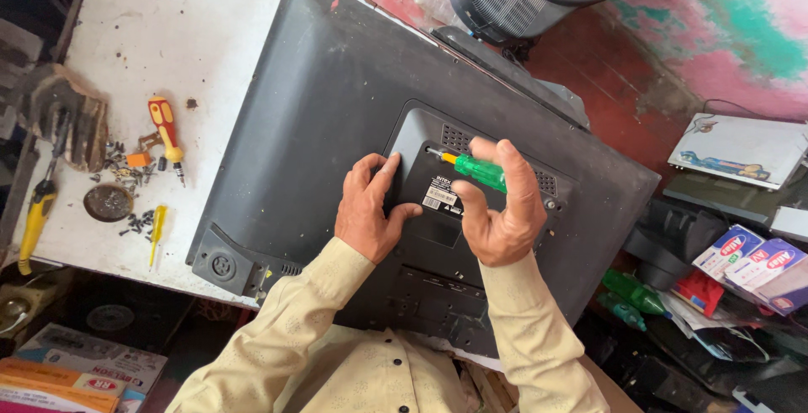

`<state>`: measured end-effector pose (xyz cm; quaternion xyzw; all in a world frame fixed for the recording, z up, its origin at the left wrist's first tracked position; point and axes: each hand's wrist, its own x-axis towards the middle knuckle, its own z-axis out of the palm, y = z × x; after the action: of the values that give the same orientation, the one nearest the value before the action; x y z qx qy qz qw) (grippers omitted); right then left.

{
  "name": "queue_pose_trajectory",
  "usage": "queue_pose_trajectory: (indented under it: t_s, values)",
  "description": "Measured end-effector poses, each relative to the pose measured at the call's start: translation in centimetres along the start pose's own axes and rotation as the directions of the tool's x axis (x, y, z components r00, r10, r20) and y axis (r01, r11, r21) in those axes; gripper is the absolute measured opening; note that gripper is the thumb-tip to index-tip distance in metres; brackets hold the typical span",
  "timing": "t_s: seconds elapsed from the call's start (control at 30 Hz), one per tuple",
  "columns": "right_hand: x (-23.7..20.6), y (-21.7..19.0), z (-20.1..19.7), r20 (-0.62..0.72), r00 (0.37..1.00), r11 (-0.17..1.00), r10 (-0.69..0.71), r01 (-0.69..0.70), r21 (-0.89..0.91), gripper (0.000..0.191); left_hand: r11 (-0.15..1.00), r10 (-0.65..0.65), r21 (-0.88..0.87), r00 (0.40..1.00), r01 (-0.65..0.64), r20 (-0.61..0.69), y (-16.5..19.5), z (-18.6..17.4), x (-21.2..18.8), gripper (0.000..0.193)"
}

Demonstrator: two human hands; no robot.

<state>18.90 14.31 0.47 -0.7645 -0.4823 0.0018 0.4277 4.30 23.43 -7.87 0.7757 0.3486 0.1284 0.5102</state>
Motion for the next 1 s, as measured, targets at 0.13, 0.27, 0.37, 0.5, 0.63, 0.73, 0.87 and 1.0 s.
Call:
queue_pose_trajectory:
  t_s: [0.13,0.27,0.37,0.5,0.63,0.73,0.87,1.0]
  values:
    - [0.1,-1.9,-0.7,-0.010,0.997,0.990,0.078,-0.076,0.118,0.038,1.000,0.001,0.019,1.000,-0.001,-0.001,0.0,0.1,-0.2,0.078]
    - [0.1,-2.3,-0.3,-0.160,0.986,0.998,0.056,-0.054,0.014,0.033,0.994,0.095,0.066,0.994,-0.092,-0.051,-0.1,0.2,-0.6,0.077]
    - [-0.2,-2.0,-0.1,-0.189,0.982,1.000,0.014,-0.011,0.020,0.040,0.994,0.069,0.081,0.997,-0.068,-0.021,-0.1,0.4,-1.0,0.076]
    - [-0.9,-2.4,-0.4,-0.222,0.975,1.000,-0.002,0.003,0.003,0.036,0.972,0.157,0.166,0.986,-0.164,0.055,0.2,-0.1,-2.2,0.076]
    - [-0.7,-2.8,-0.7,-0.350,0.937,1.000,-0.004,-0.004,-0.021,0.027,0.921,0.290,0.204,0.933,-0.332,0.211,1.4,-2.5,-5.6,0.089]
    - [-0.5,-2.9,-1.1,-0.319,0.947,0.997,-0.020,0.041,0.058,0.021,0.852,0.246,0.345,0.883,-0.393,0.398,2.0,-5.5,-9.9,0.109]
    - [-0.9,-3.0,-1.5,-0.333,0.937,0.994,-0.109,0.097,-0.053,0.025,0.730,-0.027,0.604,0.870,-0.320,0.493,0.7,-8.1,-14.2,0.134]
    - [-2.2,-2.2,-1.1,-0.319,0.936,0.987,-0.148,0.119,-0.111,0.028,0.710,0.160,0.624,0.937,-0.328,0.311,-3.8,-11.0,-16.4,0.102]
